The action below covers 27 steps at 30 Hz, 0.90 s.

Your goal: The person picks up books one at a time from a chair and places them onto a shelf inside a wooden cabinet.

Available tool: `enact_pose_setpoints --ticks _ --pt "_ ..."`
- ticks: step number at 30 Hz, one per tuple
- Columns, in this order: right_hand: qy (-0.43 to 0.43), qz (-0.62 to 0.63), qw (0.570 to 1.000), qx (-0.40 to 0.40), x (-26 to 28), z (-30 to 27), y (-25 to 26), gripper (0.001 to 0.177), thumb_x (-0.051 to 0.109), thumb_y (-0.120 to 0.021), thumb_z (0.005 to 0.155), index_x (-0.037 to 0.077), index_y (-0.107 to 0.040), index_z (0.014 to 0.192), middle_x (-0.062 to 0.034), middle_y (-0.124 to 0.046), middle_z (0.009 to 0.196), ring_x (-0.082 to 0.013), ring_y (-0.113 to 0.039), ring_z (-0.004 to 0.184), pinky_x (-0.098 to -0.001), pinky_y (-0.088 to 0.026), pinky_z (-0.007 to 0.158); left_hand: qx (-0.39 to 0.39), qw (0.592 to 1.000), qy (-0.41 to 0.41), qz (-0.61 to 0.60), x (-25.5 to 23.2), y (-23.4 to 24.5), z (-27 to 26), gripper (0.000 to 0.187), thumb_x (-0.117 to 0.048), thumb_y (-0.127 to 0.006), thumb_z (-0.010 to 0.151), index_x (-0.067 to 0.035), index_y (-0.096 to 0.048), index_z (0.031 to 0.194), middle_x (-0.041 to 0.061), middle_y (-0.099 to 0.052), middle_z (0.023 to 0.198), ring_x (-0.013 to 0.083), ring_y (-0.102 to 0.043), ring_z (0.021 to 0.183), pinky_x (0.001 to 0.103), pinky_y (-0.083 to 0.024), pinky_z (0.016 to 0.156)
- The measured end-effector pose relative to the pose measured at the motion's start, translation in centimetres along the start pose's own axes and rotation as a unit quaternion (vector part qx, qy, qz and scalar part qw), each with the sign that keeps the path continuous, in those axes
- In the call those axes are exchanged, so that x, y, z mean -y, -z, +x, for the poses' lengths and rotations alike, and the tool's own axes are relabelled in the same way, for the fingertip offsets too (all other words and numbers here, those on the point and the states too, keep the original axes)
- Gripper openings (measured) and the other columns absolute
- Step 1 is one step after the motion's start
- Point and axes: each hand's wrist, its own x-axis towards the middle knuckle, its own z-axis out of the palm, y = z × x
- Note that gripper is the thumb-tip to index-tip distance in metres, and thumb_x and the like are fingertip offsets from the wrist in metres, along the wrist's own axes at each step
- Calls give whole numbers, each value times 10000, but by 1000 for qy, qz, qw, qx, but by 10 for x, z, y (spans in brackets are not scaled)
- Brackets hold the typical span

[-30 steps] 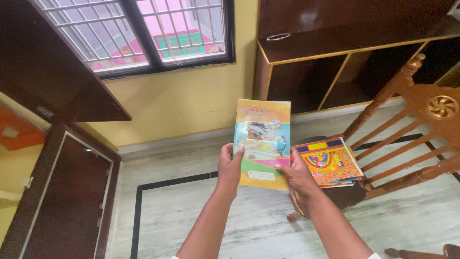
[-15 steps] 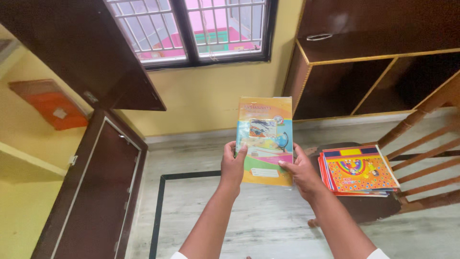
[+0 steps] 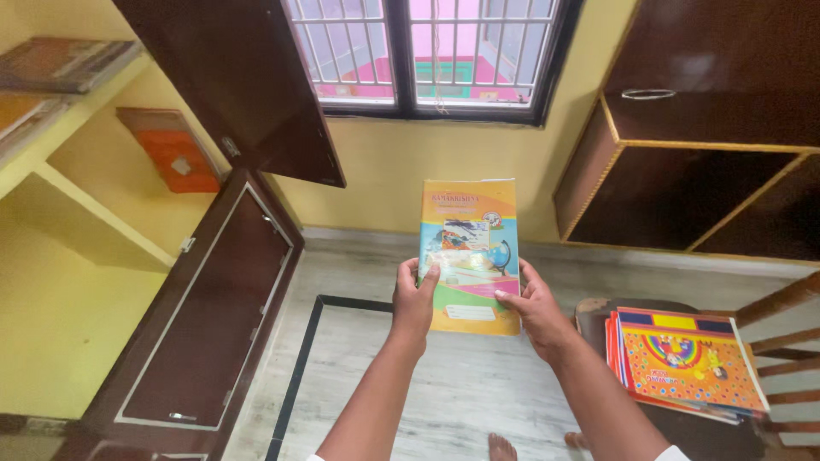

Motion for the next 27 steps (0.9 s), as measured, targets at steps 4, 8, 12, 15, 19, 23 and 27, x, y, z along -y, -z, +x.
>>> enact_pose_setpoints --ticks 4,8,12,15,19,23,27 --pt "-17 1 999 31 10 18 5 704 31 -695 866 112 -416 1507 -111 -711 1230 -174 -686 1083 -339 -544 940 -28 999 -11 -16 -3 -8 6 442 -313 -657 943 -84 -536 1301 76 -661 1263 170 -631 1140 331 -505 970" --pt "-17 -15 998 65 22 36 11 702 30 -693 864 109 -419 1506 -103 -703 1265 -173 -678 1121 -340 -541 967 -62 998 -9 -27 -7 -18 9 434 -306 -653 943 -82 -537 1296 77 -666 1256 168 -637 1131 329 -509 963" --pt "-22 -13 995 97 30 54 16 696 25 -692 866 94 -424 1505 -110 -689 1288 -183 -668 1143 -353 -540 982 -91 995 -17 -48 -8 -26 13 425 -299 -650 946 -80 -539 1293 75 -666 1254 166 -636 1127 326 -508 962" --pt "-40 -19 993 110 34 68 19 696 17 -693 863 100 -432 1503 -104 -685 1296 -177 -664 1153 -344 -536 997 -110 992 -26 -60 -8 -32 16 414 -293 -647 947 -74 -546 1284 75 -662 1245 169 -636 1116 335 -513 951" --pt "-49 -17 990 134 37 83 24 703 1 -689 852 96 -444 1504 -113 -690 1276 -187 -671 1140 -360 -546 983 -135 989 -17 -61 -8 -38 17 411 -298 -639 956 -79 -534 1288 70 -651 1241 161 -634 1109 325 -513 948" --pt "-49 -22 985 165 36 94 26 712 -6 -694 853 97 -437 1508 -114 -700 1270 -190 -673 1139 -355 -541 984 -149 984 -29 -93 -6 -42 15 416 -302 -635 961 -68 -525 1286 86 -654 1232 164 -634 1097 323 -517 939" --pt "-67 -23 981 183 36 100 28 726 -12 -692 851 115 -430 1516 -126 -698 1250 -200 -678 1123 -363 -546 965 -171 979 -31 -108 -4 -45 10 426 -309 -633 962 -70 -515 1294 81 -649 1237 161 -632 1102 321 -517 942"
